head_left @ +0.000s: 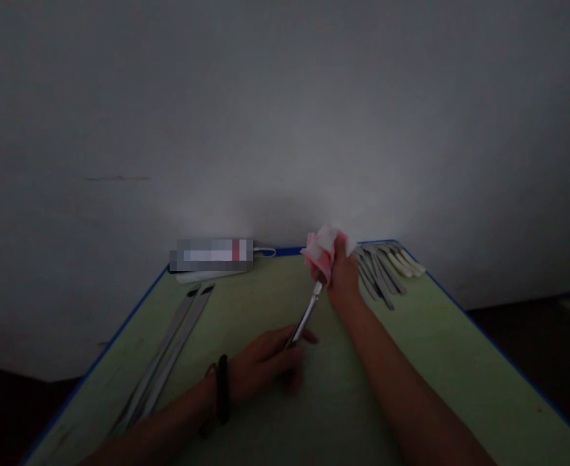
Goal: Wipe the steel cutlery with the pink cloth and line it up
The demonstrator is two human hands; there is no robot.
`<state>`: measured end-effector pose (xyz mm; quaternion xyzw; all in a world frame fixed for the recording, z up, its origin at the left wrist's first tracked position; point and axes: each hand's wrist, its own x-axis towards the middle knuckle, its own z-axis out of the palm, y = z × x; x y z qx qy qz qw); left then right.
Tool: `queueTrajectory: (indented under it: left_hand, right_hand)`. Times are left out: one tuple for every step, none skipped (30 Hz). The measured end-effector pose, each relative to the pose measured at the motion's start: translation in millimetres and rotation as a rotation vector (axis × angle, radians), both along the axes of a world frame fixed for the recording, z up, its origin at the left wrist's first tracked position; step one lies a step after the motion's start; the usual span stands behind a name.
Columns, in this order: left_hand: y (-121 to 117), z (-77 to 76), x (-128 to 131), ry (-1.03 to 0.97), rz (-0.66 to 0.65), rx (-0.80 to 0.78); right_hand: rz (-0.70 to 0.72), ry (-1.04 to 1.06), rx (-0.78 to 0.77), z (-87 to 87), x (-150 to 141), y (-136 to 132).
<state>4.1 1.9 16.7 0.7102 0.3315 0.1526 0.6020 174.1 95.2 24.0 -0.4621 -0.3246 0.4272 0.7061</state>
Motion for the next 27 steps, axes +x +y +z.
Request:
queueTrajectory:
  left_hand:
    - [-0.8,1.6,0.1,-0.014,-0.007,-0.005]
    - [-1.3,2.5,0.4,-0.017,-0.005,0.002]
    - [-1.5,2.7,0.8,-0.014,0.003,0.018]
    - [-1.4,2.2,1.3,-0.006,0.015,0.033]
    - [-0.9,1.2,1.9,0.009,0.033,0.05]
    - [-0.1,-0.1,2.6,0.035,0.057,0.076]
    - [1.0,-1.6,3.3,0.064,0.094,0.124]
    - [2.4,-3.3,3.9,0.096,0.145,0.195]
    - [4.1,-5.0,4.4,0.127,0.205,0.283]
    - [6.1,-6.9,4.7,0.157,0.26,0.38]
    - [8.1,-9.1,4.8,0.179,0.299,0.48]
    - [10.1,-11.6,4.7,0.194,0.314,0.57]
    - [11.7,-14.3,4.5,0.208,0.305,0.646]
    - [12.8,-17.3,4.3,0.224,0.28,0.71]
    - [13.3,-20.5,4.0,0.246,0.253,0.769]
    - [13.1,-23.5,3.7,0.275,0.233,0.822]
    - [12.5,-26.2,3.5,0.313,0.222,0.864]
    - [11.4,-28.6,3.4,0.354,0.216,0.898]
    - [10.2,-30.4,3.2,0.391,0.211,0.925]
    - [9.0,-31.8,3.1,0.422,0.204,0.945]
    - [8.1,-32.8,3.0,0.445,0.194,0.958]
    - [7.4,-33.4,2.8,0.46,0.183,0.967]
    - [7.1,-33.9,2.6,0.468,0.176,0.975]
    - [7.1,-34.3,2.4,0.471,0.171,0.981]
    - [7.3,-34.6,2.2,0.472,0.166,0.985]
    - [7.7,-34.9,2.0,0.471,0.166,0.99]
    - [8.0,-35.2,1.9,0.47,0.166,0.995]
  right_hand:
    - [-0.014,0.01,0.003,4.2,3.6,0.5]
    - [-0.04,0.02,0.004,8.8,6.9,0.2]
    - [-0.071,0.024,0.009,13.8,10.1,-0.7]
    - [-0.098,0.018,0.025,19.0,13.1,-2.1]
    - [-0.126,0.005,0.043,24.4,15.9,-3.9]
    - [-0.153,-0.018,0.064,30.1,18.4,-6.1]
    - [-0.178,-0.051,0.087,36.1,20.4,-8.7]
    - [-0.199,-0.087,0.112,42.2,21.7,-11.7]
    - [-0.214,-0.125,0.138,48.4,22.1,-15.2]
    - [-0.225,-0.165,0.165,54.7,21.5,-19.3]
    - [-0.233,-0.204,0.192,60.9,19.8,-23.9]
    - [-0.235,-0.244,0.217,66.9,17.2,-29.1]
    - [-0.233,-0.291,0.238,72.3,13.8,-34.5]
    - [-0.23,-0.346,0.257,77.0,10.1,-40.0]
    - [-0.229,-0.405,0.278,80.8,6.3,-45.1]
    - [-0.226,-0.461,0.3,83.4,2.5,-49.4]
    - [-0.222,-0.512,0.323,84.8,-0.9,-52.8]
    - [-0.211,-0.555,0.344,84.8,-3.8,-55.1]
    - [-0.198,-0.587,0.362,83.6,-6.4,-56.1]
    - [-0.186,-0.61,0.375,81.5,-8.6,-56.1]
    - [-0.178,-0.625,0.382,78.6,-10.5,-55.2]
    - [-0.174,-0.634,0.384,75.4,-12.2,-53.8]
    - [-0.174,-0.633,0.385,72.1,-13.7,-52.1]
    - [-0.172,-0.627,0.384,68.9,-15.1,-50.5]
    - [-0.168,-0.617,0.383,66.0,-16.6,-49.0]
    - [-0.156,-0.604,0.382,63.3,-18.1,-47.9]
    - [-0.139,-0.59,0.38,60.8,-19.8,-47.1]
